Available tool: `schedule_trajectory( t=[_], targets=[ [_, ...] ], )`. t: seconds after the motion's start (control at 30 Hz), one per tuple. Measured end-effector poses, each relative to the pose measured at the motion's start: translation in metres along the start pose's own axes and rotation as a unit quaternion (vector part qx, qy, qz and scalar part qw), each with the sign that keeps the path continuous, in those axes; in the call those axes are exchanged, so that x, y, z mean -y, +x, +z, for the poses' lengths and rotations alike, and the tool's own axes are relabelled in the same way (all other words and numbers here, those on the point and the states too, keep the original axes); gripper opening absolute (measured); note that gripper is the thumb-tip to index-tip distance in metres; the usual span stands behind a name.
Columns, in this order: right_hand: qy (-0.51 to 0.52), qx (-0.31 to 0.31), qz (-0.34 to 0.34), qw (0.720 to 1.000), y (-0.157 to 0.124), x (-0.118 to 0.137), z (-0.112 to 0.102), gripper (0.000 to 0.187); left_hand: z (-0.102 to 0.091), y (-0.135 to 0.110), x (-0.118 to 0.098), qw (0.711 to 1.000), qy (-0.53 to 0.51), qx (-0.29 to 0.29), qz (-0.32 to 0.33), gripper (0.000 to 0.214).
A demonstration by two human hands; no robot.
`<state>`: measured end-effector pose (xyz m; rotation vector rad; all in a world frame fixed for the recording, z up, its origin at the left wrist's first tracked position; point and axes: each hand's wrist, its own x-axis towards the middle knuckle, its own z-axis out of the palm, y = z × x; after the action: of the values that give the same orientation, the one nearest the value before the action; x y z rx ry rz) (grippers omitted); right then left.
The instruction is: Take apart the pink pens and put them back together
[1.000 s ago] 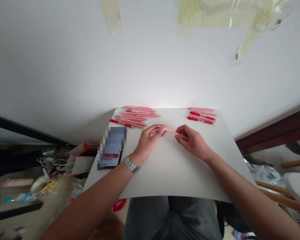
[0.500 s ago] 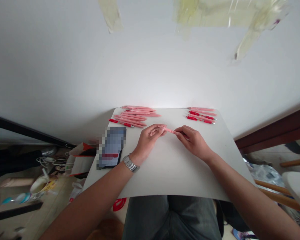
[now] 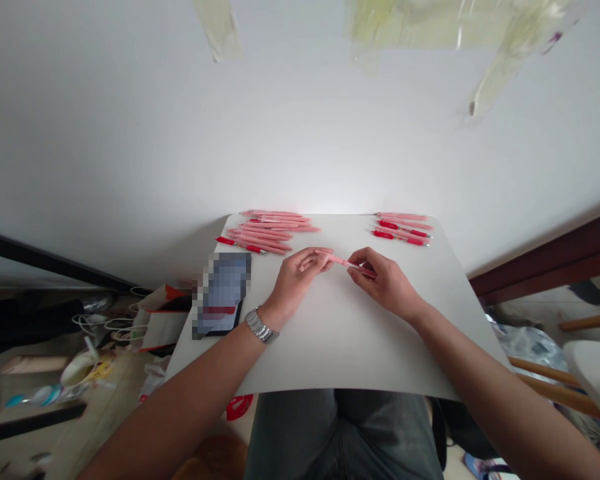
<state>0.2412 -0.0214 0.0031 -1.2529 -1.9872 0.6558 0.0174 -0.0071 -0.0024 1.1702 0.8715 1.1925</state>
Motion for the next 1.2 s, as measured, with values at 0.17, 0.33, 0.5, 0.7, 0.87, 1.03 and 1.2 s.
schedule_trajectory(
  t=[0.17,0.33,0.5,0.7,0.87,1.03,1.2],
  targets=[
    [0.009,0.001,-0.004,1.0,-0.0003,0.001,-0.0001,0.015,0.0,0.0,0.0004,1.0,0.007,0.004,0.004,0.034],
    [0.006,-0.002,-0.01,1.0,0.0006,0.0034,-0.0013,0.028,0.0005,-0.0001,-0.0014,1.0,0.004,0.002,0.003,0.035],
    [-0.004,0.006,-0.031,0.999,0.0015,0.0061,-0.0032,0.033,0.0003,0.0001,-0.0019,1.0,0.002,-0.001,0.004,0.035],
    [-0.006,-0.004,-0.037,0.999,0.0013,0.0053,-0.0014,0.021,-0.0006,-0.0005,-0.0012,1.0,0.012,0.005,0.008,0.033],
    [-0.001,-0.008,-0.033,0.999,0.0003,0.0014,0.0009,0.011,-0.0004,0.0002,-0.0002,1.0,0.008,-0.001,0.007,0.033],
    [0.002,-0.004,-0.024,1.0,-0.0006,-0.0014,0.0019,0.009,-0.0007,-0.0001,-0.0001,1.0,0.005,0.002,0.005,0.033],
    [0.0,-0.005,-0.021,1.0,-0.0008,-0.0025,0.0022,0.01,-0.0013,-0.0004,-0.0002,1.0,0.013,0.004,-0.004,0.036]
  ],
)
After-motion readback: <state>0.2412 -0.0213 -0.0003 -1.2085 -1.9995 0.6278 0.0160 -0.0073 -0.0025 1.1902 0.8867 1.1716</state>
